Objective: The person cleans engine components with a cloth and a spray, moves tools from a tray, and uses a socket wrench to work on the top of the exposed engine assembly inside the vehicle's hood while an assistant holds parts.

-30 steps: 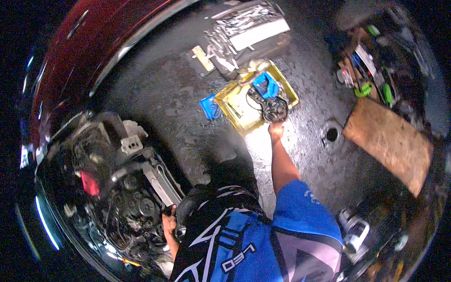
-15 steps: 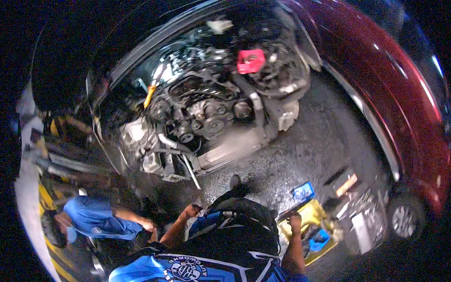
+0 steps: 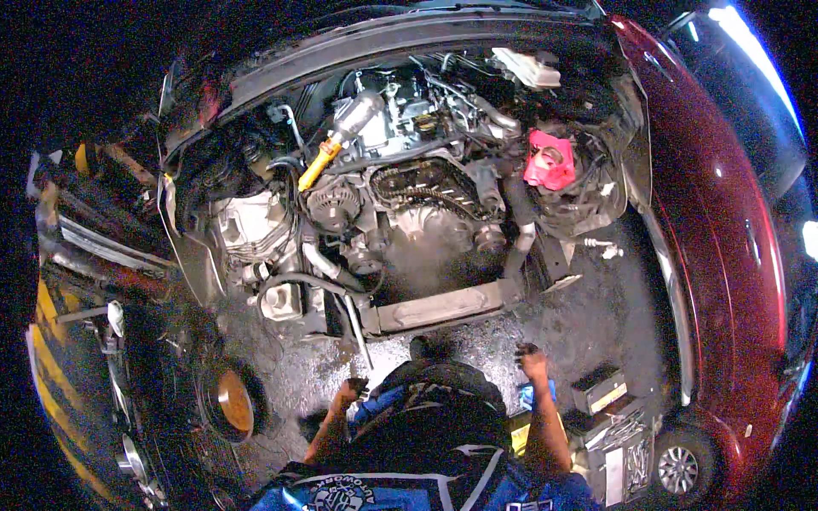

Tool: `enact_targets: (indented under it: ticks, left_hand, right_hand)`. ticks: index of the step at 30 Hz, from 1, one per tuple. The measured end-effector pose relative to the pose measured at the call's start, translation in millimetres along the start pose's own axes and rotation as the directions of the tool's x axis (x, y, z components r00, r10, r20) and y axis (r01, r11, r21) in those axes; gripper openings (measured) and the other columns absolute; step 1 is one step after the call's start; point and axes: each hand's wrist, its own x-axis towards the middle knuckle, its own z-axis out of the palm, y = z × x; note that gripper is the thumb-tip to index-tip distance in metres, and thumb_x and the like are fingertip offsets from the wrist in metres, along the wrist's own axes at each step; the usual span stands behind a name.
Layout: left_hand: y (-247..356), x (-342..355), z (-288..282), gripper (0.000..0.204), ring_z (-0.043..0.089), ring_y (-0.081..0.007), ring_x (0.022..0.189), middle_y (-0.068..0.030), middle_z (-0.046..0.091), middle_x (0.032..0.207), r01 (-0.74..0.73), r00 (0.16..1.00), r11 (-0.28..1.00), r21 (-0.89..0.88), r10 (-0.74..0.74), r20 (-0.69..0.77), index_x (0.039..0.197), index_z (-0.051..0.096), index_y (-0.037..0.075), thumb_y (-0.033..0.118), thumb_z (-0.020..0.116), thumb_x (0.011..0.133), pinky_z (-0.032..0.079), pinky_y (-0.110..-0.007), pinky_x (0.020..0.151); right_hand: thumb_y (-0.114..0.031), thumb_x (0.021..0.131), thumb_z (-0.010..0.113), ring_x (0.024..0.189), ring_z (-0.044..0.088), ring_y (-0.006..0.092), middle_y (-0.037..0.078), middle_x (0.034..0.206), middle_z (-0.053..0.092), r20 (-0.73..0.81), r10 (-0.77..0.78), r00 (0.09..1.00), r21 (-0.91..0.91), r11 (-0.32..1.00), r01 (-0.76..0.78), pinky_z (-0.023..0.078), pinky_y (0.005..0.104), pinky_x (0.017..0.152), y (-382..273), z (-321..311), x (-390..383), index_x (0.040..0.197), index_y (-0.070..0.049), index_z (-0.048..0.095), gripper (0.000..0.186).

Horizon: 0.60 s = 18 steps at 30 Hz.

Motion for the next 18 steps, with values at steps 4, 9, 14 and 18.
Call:
enact_targets:
  ticks: [4, 9, 14, 18]
  left_hand:
    - [34.8, 48.7, -49.2, 0.026, 0.066, -0.0165, 0.069, -0.0108, 0.070, 0.083, 0.148, 0.968, 0.949, -0.277, -0.196, -0.155, 0.107, 0.065, -0.001, 0.017, 0.062, 0.089, 0.051, -0.031, 0.055]
    - [57.3, 72.4, -90.7, 0.040, 0.064, -0.0200, 0.068, -0.0122, 0.069, 0.083, 0.137, 0.912, 0.987, -0.080, -0.157, -0.379, 0.105, 0.067, 0.000, 0.038, 0.061, 0.093, 0.051, -0.033, 0.063]
    - [43.1, 60.3, -77.6, 0.043, 0.065, -0.0190, 0.063, -0.0114, 0.069, 0.080, 0.187, 0.907, 0.847, -0.498, -0.343, -0.244, 0.102, 0.064, 0.000, 0.041, 0.057, 0.095, 0.049, -0.030, 0.053]
    - [48.3, 22.6, -35.8, 0.042, 0.060, -0.0219, 0.074, -0.0112, 0.063, 0.090, 0.200, 0.924, 0.788, -0.582, -0.349, -0.155, 0.112, 0.060, 0.003, 0.039, 0.044, 0.097, 0.047, -0.035, 0.062]
  right_hand:
    - [-0.022, 0.094, 0.058, 0.081, 0.066, 0.0201, 0.007, 0.095, 0.070, 0.282, -0.232, 0.931, -0.203, 0.934, 0.294, 0.052, 0.0318, 0.068, -128.7, 89.5, -5.6, 0.107, -0.005, 0.066, 0.023]
    - [-0.028, 0.092, 0.061, 0.078, 0.067, 0.0151, 0.008, 0.091, 0.072, 0.402, -0.283, 0.871, -0.213, 0.896, 0.390, 0.052, 0.0295, 0.076, -299.2, 158.6, -42.5, 0.104, -0.004, 0.069, 0.028]
    - [-0.035, 0.096, 0.054, 0.074, 0.060, 0.0137, 0.009, 0.077, 0.068, 0.146, -0.561, 0.815, -0.327, 0.751, 0.574, 0.047, 0.0291, 0.071, -414.0, 152.9, -38.6, 0.090, -0.001, 0.070, 0.037]
    - [-0.034, 0.099, 0.049, 0.074, 0.055, 0.0116, 0.004, 0.078, 0.066, 0.015, -0.734, 0.679, -0.133, 0.672, 0.729, 0.044, 0.0289, 0.070, -451.2, 138.5, -5.5, 0.084, -0.001, 0.069, 0.041]
